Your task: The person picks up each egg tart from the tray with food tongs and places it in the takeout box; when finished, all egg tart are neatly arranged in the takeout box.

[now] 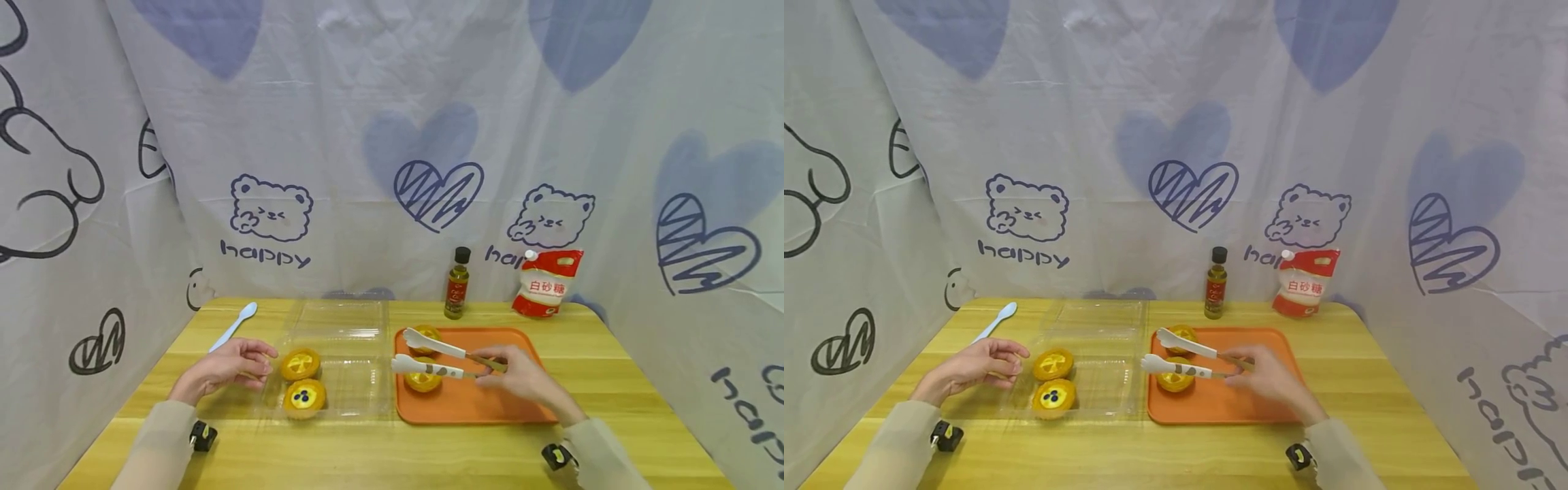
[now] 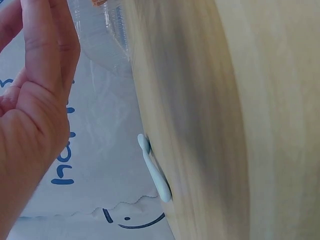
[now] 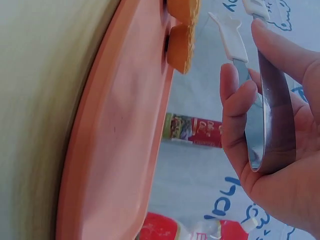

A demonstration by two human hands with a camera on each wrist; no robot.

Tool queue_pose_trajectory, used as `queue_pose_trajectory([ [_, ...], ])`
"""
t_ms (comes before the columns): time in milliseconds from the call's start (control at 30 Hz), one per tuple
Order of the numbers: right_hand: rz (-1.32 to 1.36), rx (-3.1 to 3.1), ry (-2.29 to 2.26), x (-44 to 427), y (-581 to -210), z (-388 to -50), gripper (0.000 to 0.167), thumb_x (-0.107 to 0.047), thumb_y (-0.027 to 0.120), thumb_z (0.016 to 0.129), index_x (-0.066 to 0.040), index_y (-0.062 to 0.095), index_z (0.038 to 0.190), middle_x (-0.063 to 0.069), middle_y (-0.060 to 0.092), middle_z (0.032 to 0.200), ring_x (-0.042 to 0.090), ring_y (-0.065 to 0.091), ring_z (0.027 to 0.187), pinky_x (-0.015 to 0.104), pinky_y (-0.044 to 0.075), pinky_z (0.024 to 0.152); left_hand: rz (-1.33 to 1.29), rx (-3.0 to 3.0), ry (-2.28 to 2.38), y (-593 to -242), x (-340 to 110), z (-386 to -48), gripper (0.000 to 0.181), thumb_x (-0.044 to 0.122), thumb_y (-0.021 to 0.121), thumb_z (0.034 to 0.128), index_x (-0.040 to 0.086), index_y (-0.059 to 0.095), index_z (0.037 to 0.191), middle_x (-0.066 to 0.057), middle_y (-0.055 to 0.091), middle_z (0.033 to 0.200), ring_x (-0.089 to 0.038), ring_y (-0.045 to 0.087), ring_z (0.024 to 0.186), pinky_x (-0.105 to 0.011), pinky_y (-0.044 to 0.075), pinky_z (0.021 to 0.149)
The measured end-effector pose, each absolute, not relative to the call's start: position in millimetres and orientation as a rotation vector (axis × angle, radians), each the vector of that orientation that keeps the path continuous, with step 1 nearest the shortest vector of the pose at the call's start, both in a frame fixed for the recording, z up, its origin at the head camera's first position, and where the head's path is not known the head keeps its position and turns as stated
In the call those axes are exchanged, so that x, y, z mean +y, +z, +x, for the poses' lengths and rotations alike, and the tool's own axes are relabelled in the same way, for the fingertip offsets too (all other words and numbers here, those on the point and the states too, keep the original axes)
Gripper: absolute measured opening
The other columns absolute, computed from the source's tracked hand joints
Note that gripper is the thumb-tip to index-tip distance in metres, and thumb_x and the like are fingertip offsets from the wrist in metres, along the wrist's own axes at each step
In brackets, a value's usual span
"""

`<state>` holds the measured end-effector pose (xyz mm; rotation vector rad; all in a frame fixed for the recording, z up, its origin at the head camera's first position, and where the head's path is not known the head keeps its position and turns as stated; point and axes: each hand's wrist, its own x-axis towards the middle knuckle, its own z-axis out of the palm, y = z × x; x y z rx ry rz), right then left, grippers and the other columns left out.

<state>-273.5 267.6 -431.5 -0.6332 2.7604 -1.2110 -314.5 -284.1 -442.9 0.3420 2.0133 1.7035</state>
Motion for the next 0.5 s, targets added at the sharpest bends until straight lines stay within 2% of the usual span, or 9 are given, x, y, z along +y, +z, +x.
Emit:
queue_pose_trajectory([
  [167, -0.656, 2.73, -1.211, 274.5, -427.7, -272.0, 0.046, -0.016, 0.078, 0.083, -0.007, 0.066, 0.126, 0.015, 0.067, 0.121, 0.016, 0.058, 0.085, 0.042, 0.051, 0.088, 0.343, 2.016, 1.699, -442.4, -285.3, -314.5, 0.045, 0.001, 0.065, 0.0912, -0.016, 0.045, 0.128, -0.012, 0.067, 0.094, -0.019, 0.068, 0.079, -0.037, 0.063, 0.074],
  [333, -0.673, 2.737, -1.146, 286.4, -423.7, -271.3, 0.047, -0.019, 0.079, 0.083, -0.007, 0.065, 0.127, 0.016, 0.066, 0.125, 0.022, 0.059, 0.096, 0.041, 0.051, 0.092, 0.352, 2.018, 1.697, -442.9, -286.3, -315.3, 0.046, 0.001, 0.065, 0.0912, -0.016, 0.044, 0.128, -0.011, 0.067, 0.093, -0.019, 0.069, 0.078, -0.036, 0.063, 0.074],
  [433, -0.67, 2.771, -1.046, 293.3, -423.4, -273.4, 0.047, -0.023, 0.079, 0.082, -0.01, 0.067, 0.125, 0.01, 0.069, 0.118, 0.021, 0.059, 0.094, 0.038, 0.052, 0.09, 0.35, 2.013, 1.699, -444.3, -286.6, -315.9, 0.047, 0.001, 0.065, 0.0909, -0.017, 0.044, 0.129, -0.01, 0.067, 0.093, -0.019, 0.069, 0.078, -0.036, 0.063, 0.074],
  [500, -0.673, 2.793, -0.982, 296.7, -422.7, -274.5, 0.046, -0.025, 0.079, 0.082, -0.012, 0.068, 0.124, 0.003, 0.071, 0.104, 0.019, 0.057, 0.092, 0.035, 0.051, 0.087, 0.347, 2.007, 1.704, -445.0, -286.9, -316.3, 0.047, 0.001, 0.065, 0.0906, -0.017, 0.044, 0.129, -0.009, 0.067, 0.092, -0.019, 0.069, 0.078, -0.036, 0.063, 0.075],
])
